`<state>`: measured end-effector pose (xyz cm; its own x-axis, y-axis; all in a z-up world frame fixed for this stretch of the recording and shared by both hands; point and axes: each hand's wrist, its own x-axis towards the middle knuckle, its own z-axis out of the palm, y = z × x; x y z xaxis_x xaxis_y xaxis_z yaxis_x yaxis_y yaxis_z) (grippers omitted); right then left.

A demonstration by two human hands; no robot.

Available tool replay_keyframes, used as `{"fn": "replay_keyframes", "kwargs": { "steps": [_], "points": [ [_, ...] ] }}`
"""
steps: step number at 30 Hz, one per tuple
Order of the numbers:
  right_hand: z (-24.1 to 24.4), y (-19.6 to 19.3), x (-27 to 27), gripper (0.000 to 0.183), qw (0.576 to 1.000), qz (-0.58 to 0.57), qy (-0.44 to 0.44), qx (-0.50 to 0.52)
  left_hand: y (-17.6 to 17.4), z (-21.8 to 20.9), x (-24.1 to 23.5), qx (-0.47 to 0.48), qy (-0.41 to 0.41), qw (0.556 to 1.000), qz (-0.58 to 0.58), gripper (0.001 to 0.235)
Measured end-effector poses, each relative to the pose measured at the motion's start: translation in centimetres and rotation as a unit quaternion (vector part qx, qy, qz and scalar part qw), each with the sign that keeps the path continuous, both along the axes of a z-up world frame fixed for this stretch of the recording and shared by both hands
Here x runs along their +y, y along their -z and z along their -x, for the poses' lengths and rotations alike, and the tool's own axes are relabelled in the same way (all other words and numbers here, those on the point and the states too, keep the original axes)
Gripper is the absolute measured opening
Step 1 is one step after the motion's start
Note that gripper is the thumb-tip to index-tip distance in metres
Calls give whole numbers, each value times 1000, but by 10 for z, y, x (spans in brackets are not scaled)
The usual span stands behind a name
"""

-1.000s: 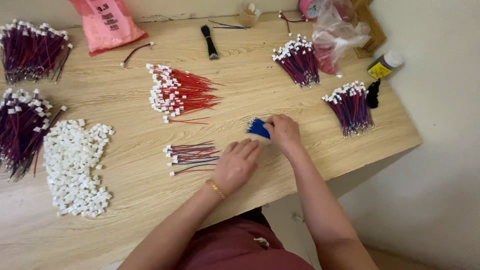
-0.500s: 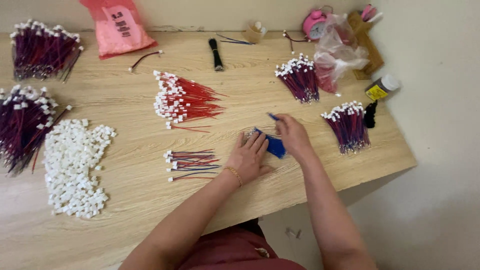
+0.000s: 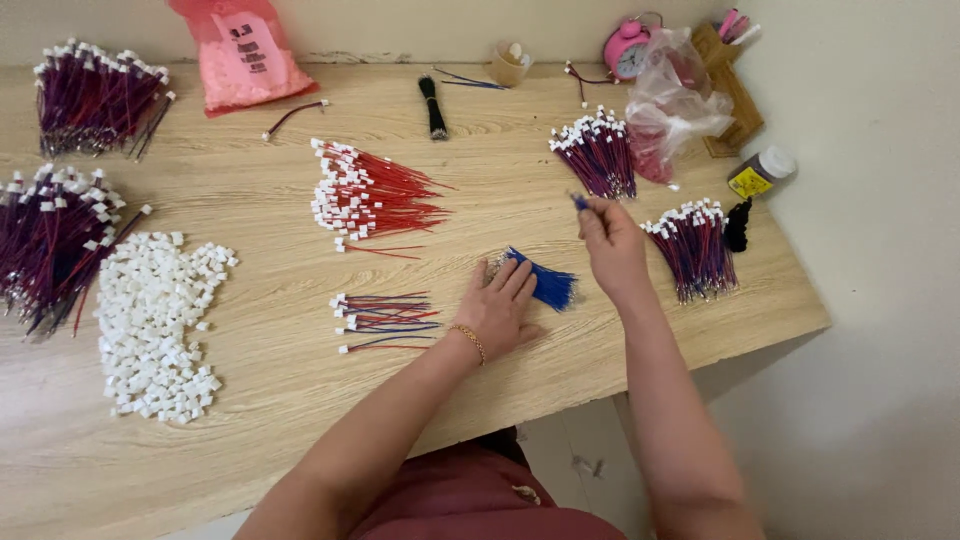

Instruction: Assembling wire harnesses by inserting individual wire terminals into plastic connector housings.

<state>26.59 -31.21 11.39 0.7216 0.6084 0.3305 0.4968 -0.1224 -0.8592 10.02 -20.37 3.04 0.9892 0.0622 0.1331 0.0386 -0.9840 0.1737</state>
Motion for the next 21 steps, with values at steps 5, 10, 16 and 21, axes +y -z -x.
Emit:
{"fn": "replay_keyframes", "kwargs": {
  "steps": [5, 10, 16, 21],
  "points": [
    [37, -11, 4, 15, 997, 64, -37, 13, -40, 24, 16, -120, -19, 990, 72, 66],
    [104, -50, 34, 20, 959, 241, -129, -80, -95, 68, 53, -222, -42, 708, 669, 66],
    [163, -35, 84, 23, 939, 259, -211, -84, -83, 101, 69, -245, -47, 712, 656, 60],
    [147, -4, 88, 18, 962, 225, -154, 1, -27, 141, 141, -199, -268, 821, 463, 36]
  ]
}}
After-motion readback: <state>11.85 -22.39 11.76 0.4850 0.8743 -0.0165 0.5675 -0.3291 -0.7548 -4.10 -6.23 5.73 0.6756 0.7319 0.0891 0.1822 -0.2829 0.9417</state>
